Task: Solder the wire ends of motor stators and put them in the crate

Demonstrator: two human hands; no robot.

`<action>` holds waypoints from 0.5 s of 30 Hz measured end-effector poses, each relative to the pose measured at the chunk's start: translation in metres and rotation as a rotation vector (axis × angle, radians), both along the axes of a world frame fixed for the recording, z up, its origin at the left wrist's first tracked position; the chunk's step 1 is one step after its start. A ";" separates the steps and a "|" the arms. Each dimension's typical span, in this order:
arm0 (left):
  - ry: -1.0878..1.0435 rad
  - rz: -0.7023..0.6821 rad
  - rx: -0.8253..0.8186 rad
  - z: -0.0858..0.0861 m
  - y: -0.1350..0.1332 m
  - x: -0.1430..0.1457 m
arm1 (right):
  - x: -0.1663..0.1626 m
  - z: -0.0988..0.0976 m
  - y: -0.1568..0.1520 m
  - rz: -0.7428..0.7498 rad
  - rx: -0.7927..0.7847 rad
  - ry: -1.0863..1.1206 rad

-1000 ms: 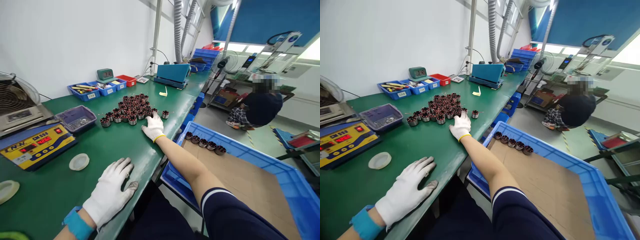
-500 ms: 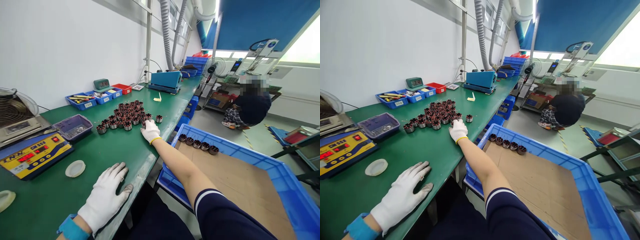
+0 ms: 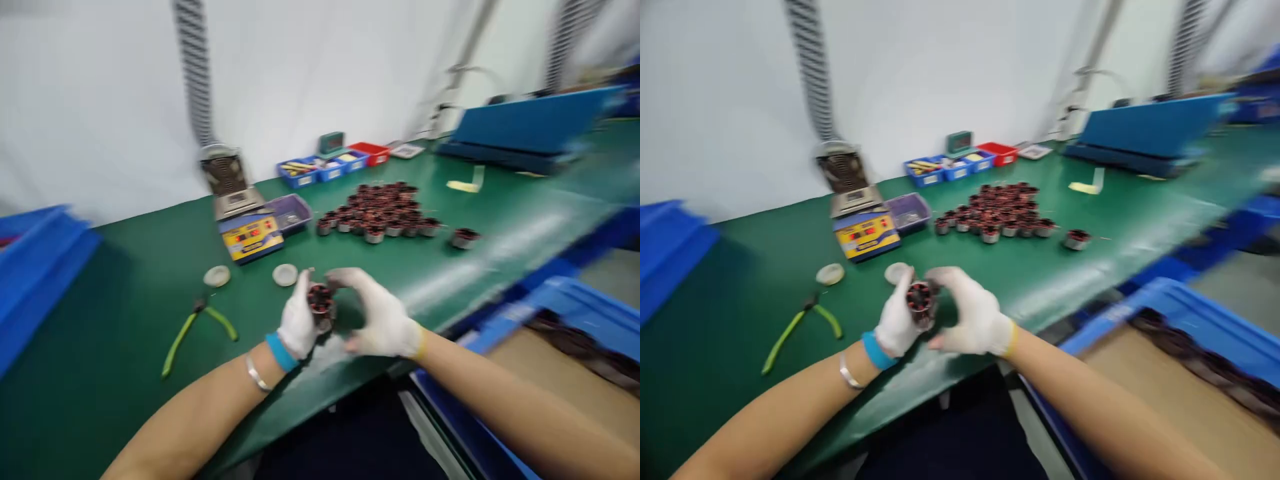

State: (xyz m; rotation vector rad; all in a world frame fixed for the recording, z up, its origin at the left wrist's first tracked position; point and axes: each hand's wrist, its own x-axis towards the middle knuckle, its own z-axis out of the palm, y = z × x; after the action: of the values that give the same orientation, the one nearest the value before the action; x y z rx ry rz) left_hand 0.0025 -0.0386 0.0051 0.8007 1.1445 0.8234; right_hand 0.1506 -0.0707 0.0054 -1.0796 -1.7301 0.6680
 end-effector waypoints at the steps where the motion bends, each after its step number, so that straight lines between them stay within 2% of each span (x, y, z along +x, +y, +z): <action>1: -0.031 -0.029 -0.049 0.000 0.003 -0.001 | 0.008 -0.005 0.006 -0.010 -0.021 0.065; 2: -0.048 -0.028 -0.070 0.000 0.006 -0.001 | 0.014 -0.009 0.014 -0.023 -0.049 0.126; 4: -0.106 -0.071 -0.109 0.001 0.010 -0.003 | 0.023 -0.013 0.028 -0.098 -0.221 0.221; 7: -0.108 -0.110 -0.121 0.003 0.009 -0.004 | 0.024 -0.005 0.035 -0.063 -0.394 0.148; 12: 0.052 -0.156 -0.001 0.001 0.004 -0.005 | 0.006 0.015 0.031 -0.023 -0.400 0.034; 15: 0.045 -0.207 0.168 -0.001 0.006 -0.007 | -0.002 0.021 0.030 -0.027 -0.344 -0.025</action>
State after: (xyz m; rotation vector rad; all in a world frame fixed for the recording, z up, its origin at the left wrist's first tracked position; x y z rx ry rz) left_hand -0.0043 -0.0326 0.0040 1.0629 1.0207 0.7382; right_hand 0.1487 -0.0402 0.0260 -1.3474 -1.6551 0.9624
